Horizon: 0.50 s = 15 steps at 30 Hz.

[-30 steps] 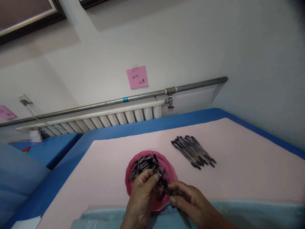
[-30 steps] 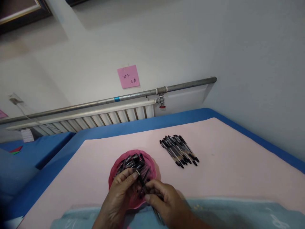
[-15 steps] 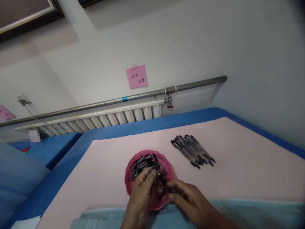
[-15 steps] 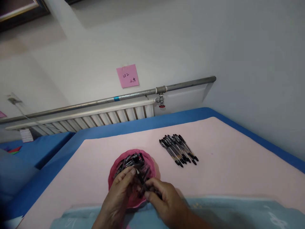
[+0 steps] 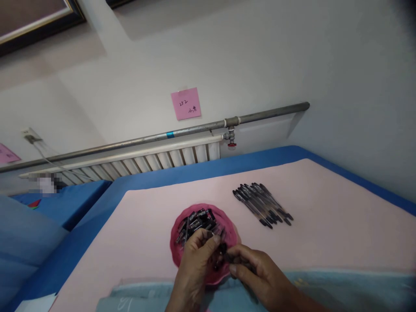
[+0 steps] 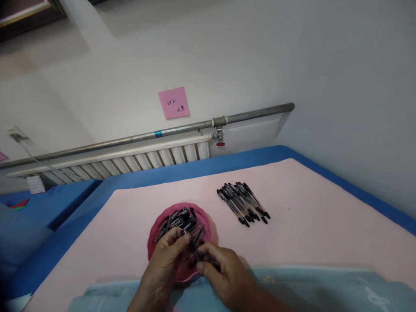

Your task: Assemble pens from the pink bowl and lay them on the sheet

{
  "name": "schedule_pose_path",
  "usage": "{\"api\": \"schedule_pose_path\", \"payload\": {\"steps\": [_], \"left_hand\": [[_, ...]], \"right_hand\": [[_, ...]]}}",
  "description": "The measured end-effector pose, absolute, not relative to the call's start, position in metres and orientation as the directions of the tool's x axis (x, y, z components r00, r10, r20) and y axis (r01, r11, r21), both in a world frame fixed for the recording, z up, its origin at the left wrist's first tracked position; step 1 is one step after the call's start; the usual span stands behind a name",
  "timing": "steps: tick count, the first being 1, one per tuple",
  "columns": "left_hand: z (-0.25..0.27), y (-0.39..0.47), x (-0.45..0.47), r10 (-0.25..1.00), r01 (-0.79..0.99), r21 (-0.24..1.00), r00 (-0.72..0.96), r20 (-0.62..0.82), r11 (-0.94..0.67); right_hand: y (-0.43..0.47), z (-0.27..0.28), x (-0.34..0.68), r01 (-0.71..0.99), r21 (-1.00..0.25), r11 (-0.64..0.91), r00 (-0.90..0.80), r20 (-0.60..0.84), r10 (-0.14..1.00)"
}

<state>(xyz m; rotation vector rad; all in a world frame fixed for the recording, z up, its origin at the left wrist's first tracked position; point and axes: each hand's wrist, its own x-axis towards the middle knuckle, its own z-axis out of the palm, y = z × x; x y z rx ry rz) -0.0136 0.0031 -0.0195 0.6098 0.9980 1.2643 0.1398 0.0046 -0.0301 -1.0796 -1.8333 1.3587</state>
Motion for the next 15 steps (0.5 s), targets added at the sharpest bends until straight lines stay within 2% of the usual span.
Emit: {"api": "schedule_pose_path", "payload": {"steps": [4,9,15], "left_hand": [[-0.0185,0.0033,-0.0162,0.962,-0.504,0.825,0.05,-0.267,0.255],[-0.0169,0.0034,-0.0196,0.967,-0.505,0.835,0.004,-0.254,0.221],[-0.0094,0.0012,-0.0227,0.958,-0.455,0.85,0.028,-0.286,0.267]], "right_hand": [[0.0056,-0.0314,0.1408,0.26,-0.956,0.137,-0.49,-0.008,0.871],[0.0048,-0.0332,0.141,0.273,-0.95,0.153,-0.502,-0.006,0.865],[0.0047,-0.0313,0.1402,0.254,-0.96,0.115,-0.505,-0.03,0.863]]}}
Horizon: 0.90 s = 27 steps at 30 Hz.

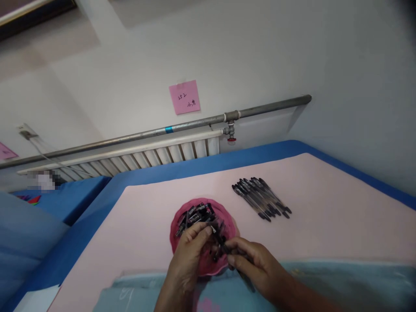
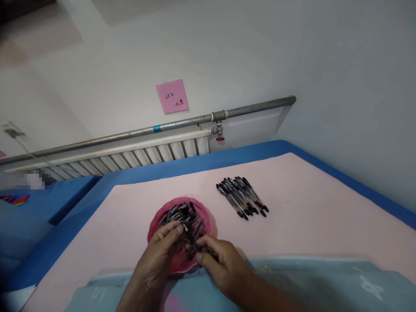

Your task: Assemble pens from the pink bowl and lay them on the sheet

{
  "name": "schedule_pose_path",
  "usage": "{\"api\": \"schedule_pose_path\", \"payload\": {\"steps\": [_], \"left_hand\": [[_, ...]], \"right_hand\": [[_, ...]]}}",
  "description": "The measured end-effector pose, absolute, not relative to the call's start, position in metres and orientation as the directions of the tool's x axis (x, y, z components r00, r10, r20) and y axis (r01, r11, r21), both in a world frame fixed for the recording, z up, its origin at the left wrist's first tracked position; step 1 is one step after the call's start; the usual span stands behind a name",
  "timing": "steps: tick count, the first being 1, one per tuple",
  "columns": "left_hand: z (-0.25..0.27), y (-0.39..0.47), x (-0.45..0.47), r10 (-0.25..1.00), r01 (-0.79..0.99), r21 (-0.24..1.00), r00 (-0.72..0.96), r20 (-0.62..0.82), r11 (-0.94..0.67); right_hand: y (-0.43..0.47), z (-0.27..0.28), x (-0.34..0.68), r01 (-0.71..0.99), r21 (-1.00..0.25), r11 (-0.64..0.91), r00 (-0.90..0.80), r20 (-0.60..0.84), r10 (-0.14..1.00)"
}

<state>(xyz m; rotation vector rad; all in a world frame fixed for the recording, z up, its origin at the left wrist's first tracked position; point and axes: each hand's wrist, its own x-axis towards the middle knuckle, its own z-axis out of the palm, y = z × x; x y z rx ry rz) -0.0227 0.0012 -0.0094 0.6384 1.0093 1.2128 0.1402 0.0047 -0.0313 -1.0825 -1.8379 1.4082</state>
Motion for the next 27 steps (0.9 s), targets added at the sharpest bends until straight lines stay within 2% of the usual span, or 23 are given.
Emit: {"api": "schedule_pose_path", "payload": {"steps": [5,10,15,17,20,24,27], "left_hand": [[-0.01,0.001,-0.02,0.955,-0.417,0.864,0.04,-0.294,0.284],[-0.006,0.001,-0.023,0.966,-0.383,0.891,0.025,-0.256,0.246],[-0.011,0.004,-0.025,0.981,-0.067,0.984,-0.096,-0.171,0.165],[-0.015,0.005,-0.023,0.982,-0.011,0.986,-0.088,-0.166,0.165],[-0.016,0.006,-0.018,0.983,-0.07,0.983,-0.061,-0.174,0.17],[-0.013,0.006,-0.014,0.979,-0.216,0.964,-0.095,-0.179,0.155],[-0.012,0.005,-0.015,0.974,-0.255,0.951,-0.1,-0.203,0.172]], "right_hand": [[0.005,-0.024,0.14,0.26,-0.962,0.081,-0.516,-0.067,0.854],[0.01,-0.017,0.144,0.165,-0.986,-0.013,-0.512,-0.097,0.854],[0.021,-0.022,0.149,0.09,-0.992,-0.086,-0.433,-0.117,0.894],[0.023,-0.024,0.151,0.083,-0.991,-0.102,-0.432,-0.129,0.893],[0.021,-0.021,0.15,0.099,-0.991,-0.088,-0.441,-0.123,0.889],[0.014,-0.015,0.146,0.205,-0.978,0.033,-0.482,-0.072,0.873],[0.011,-0.014,0.144,0.265,-0.961,0.077,-0.509,-0.072,0.858]]}}
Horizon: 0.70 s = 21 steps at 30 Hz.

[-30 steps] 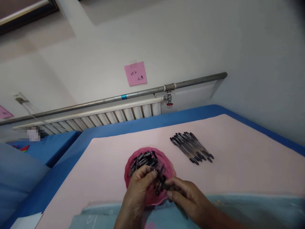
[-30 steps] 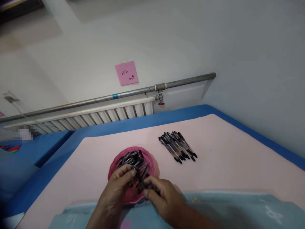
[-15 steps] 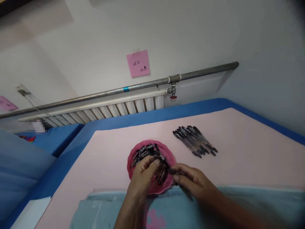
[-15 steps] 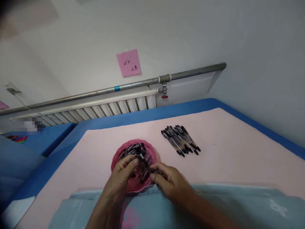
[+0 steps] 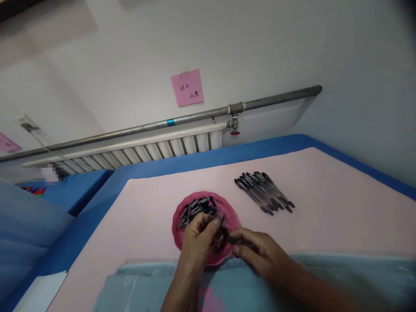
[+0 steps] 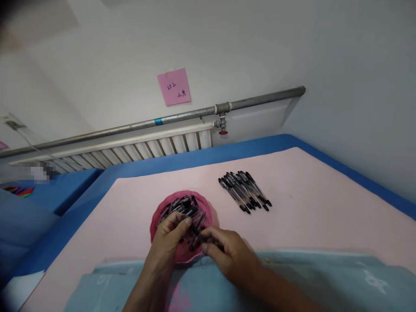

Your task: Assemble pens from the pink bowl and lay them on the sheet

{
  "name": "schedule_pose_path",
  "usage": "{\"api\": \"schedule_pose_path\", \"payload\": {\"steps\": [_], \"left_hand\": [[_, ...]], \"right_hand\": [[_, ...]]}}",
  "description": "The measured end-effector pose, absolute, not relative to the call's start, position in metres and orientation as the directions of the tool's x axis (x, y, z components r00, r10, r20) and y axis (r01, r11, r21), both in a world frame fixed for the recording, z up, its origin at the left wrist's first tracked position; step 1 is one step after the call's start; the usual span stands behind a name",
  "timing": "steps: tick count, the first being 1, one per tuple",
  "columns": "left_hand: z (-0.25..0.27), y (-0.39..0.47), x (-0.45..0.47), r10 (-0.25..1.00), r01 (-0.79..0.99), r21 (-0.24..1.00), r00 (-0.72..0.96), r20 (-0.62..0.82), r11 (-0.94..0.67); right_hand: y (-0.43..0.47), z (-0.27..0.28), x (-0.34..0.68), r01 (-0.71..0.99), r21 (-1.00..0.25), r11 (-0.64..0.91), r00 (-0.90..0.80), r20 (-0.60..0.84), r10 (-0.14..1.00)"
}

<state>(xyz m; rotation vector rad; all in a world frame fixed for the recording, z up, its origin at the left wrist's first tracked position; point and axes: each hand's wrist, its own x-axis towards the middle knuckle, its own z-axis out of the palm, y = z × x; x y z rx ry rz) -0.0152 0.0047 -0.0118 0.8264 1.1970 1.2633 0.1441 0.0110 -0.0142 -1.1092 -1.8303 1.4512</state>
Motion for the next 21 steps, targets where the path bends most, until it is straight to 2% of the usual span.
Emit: {"api": "schedule_pose_path", "payload": {"steps": [7,10,13,15,21], "left_hand": [[-0.009,0.002,-0.021,0.977,-0.221,0.956,-0.042,-0.209,0.195],[-0.015,0.003,-0.022,0.989,0.035,0.99,-0.057,-0.137,0.139],[-0.024,0.004,-0.022,0.997,0.341,0.94,-0.079,0.003,0.024],[-0.03,0.004,-0.023,0.995,0.405,0.914,-0.088,0.046,-0.006],[-0.034,0.004,-0.022,0.997,0.534,0.846,-0.059,0.05,-0.011]], "right_hand": [[0.015,-0.018,0.145,0.13,-0.983,-0.129,-0.546,-0.18,0.819],[0.02,-0.02,0.147,0.096,-0.981,-0.166,-0.471,-0.192,0.861],[0.023,-0.023,0.149,0.066,-0.977,-0.203,-0.4,-0.212,0.891],[0.025,-0.024,0.15,0.05,-0.976,-0.212,-0.381,-0.215,0.899],[0.025,-0.026,0.151,0.045,-0.98,-0.193,-0.387,-0.195,0.901]]}}
